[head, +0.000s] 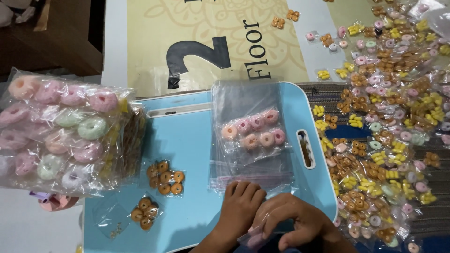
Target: The person places small colorful donut-shaped objects into plastic bags by hand, arranging them in rows within the bags and smoothing the bags flat.
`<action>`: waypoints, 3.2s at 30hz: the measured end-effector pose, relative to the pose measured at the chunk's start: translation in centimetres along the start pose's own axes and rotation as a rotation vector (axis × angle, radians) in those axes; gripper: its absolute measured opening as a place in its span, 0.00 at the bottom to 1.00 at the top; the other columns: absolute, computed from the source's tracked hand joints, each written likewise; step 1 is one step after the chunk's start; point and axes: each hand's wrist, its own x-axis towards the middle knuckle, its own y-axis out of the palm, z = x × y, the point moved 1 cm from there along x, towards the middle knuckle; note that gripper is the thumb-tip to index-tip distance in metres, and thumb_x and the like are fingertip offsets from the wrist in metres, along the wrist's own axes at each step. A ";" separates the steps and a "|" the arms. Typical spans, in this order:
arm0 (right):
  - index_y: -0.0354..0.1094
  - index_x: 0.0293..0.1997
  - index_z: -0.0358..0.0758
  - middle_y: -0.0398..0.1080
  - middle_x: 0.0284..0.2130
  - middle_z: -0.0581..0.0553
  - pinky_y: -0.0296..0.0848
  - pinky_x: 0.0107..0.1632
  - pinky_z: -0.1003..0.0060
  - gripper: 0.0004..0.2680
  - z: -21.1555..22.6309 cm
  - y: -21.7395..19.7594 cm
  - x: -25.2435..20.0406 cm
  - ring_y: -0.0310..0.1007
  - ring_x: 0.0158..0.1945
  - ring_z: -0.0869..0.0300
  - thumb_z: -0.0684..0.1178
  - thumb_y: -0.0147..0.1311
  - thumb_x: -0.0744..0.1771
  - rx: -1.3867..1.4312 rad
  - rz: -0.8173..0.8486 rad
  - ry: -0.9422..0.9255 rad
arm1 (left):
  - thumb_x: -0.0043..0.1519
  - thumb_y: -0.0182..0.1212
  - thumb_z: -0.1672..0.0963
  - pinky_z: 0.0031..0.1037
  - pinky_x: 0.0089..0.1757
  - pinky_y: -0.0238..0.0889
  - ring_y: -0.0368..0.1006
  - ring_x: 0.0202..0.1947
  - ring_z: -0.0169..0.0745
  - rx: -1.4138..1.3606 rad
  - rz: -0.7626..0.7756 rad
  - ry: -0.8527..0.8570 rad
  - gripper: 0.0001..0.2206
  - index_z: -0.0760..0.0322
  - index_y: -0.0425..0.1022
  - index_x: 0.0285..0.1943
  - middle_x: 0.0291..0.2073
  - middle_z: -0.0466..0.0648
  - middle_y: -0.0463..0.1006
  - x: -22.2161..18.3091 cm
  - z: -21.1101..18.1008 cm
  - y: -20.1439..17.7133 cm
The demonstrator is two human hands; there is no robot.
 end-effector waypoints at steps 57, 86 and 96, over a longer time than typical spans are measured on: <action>0.81 0.36 0.31 0.84 0.34 0.42 0.81 0.37 0.66 0.04 -2.0 0.9 -7.7 0.82 0.32 0.59 0.35 0.61 0.61 -0.179 -0.402 0.397 | 0.56 0.66 0.59 0.34 0.34 0.65 0.69 0.29 0.42 -0.140 0.100 -0.085 0.10 0.61 0.80 0.46 0.32 0.46 0.71 -0.8 -0.7 -1.2; 0.62 0.63 0.30 0.70 0.51 0.33 0.75 0.48 0.61 0.17 -11.5 -0.9 -3.8 0.73 0.46 0.52 0.31 0.50 0.66 0.315 -1.282 0.314 | 0.67 0.63 0.50 0.27 0.32 0.60 0.66 0.28 0.36 -0.171 -0.199 0.134 0.11 0.60 0.77 0.43 0.32 0.43 0.72 1.2 -1.7 -5.2; 0.67 0.64 0.31 0.72 0.57 0.32 0.81 0.53 0.55 0.16 -8.8 -0.3 -1.2 0.79 0.51 0.47 0.36 0.50 0.67 -0.062 -0.914 0.457 | 0.65 0.57 0.44 0.50 0.62 0.55 0.60 0.68 0.65 0.199 0.049 -0.016 0.28 0.65 0.69 0.67 0.65 0.62 0.69 6.2 9.4 -5.5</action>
